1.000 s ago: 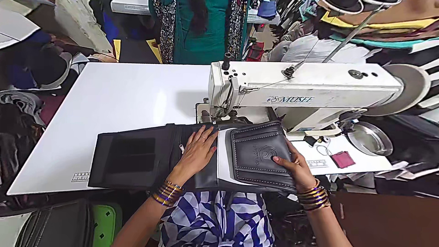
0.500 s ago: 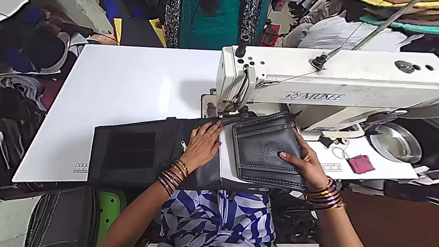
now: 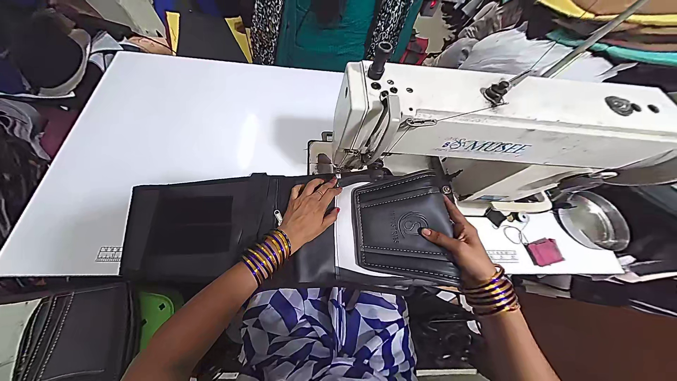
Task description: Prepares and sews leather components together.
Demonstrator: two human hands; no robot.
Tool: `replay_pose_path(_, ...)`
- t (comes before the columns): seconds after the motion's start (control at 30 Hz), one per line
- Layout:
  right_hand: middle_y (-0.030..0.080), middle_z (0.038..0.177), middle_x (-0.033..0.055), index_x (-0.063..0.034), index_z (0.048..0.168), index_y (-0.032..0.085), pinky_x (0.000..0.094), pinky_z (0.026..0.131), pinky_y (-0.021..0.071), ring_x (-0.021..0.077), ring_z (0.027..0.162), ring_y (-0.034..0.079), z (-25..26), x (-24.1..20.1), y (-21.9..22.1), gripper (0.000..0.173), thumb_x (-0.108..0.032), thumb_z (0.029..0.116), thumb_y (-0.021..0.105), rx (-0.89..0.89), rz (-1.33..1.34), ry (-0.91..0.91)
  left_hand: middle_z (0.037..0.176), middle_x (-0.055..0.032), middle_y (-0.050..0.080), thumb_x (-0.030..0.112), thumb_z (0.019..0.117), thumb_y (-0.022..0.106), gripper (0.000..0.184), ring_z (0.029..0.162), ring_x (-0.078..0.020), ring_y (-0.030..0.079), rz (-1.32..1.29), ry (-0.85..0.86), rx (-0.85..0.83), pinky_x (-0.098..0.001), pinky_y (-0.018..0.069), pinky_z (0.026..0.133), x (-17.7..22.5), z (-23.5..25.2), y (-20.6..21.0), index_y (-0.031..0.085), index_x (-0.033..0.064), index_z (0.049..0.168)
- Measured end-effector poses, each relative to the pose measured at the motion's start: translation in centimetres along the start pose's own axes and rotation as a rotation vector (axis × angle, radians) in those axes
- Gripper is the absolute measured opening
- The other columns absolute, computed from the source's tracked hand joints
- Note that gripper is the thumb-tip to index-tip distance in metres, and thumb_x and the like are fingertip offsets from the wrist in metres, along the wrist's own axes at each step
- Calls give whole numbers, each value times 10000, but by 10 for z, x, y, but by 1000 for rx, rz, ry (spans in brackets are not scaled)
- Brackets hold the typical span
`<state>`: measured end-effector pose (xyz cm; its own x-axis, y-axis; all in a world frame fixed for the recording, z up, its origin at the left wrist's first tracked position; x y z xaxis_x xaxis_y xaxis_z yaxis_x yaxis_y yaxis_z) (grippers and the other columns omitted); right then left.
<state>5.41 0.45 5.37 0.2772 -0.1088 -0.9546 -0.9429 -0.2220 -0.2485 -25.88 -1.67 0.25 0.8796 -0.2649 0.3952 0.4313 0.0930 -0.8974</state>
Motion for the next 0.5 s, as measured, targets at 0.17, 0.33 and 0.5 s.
replay_pose_path(0.17,624,1339,76,-148,1618,268,194,834,578,24,998,684,4,-4,3,902,30,841,689,17,-32,42,1541,-71,518,367,1008,554,477,1414,-343,468,4,13,1,-610,356,1066,-5,4,-1,601,125,1416)
replay_pose_path(0.33,587,1381,135,-168,1627,247,258,863,575,86,1030,674,12,-4,6,936,51,842,708,20,-75,64,1562,-88,489,351,1028,558,481,1452,-357,420,20,-38,-47,-648,315,1094,1,8,-5,563,132,1455)
replay_pose_path(0.5,516,1478,235,-80,1623,258,431,1045,485,246,1254,595,22,-4,-5,871,-229,899,719,-3,-348,-20,1702,-165,177,590,1033,406,831,1590,-333,93,-108,-212,-261,-701,-15,1199,60,-24,0,252,14,1612)
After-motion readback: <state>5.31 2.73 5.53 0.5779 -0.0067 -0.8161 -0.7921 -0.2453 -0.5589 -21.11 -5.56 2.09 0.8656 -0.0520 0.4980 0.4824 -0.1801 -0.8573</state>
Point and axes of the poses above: each hand's wrist, its own z-axis towards the middle knuckle, its own y-axis out of the palm, x = y × z, the point moved 1 cm from there along z, towards the middle knuckle
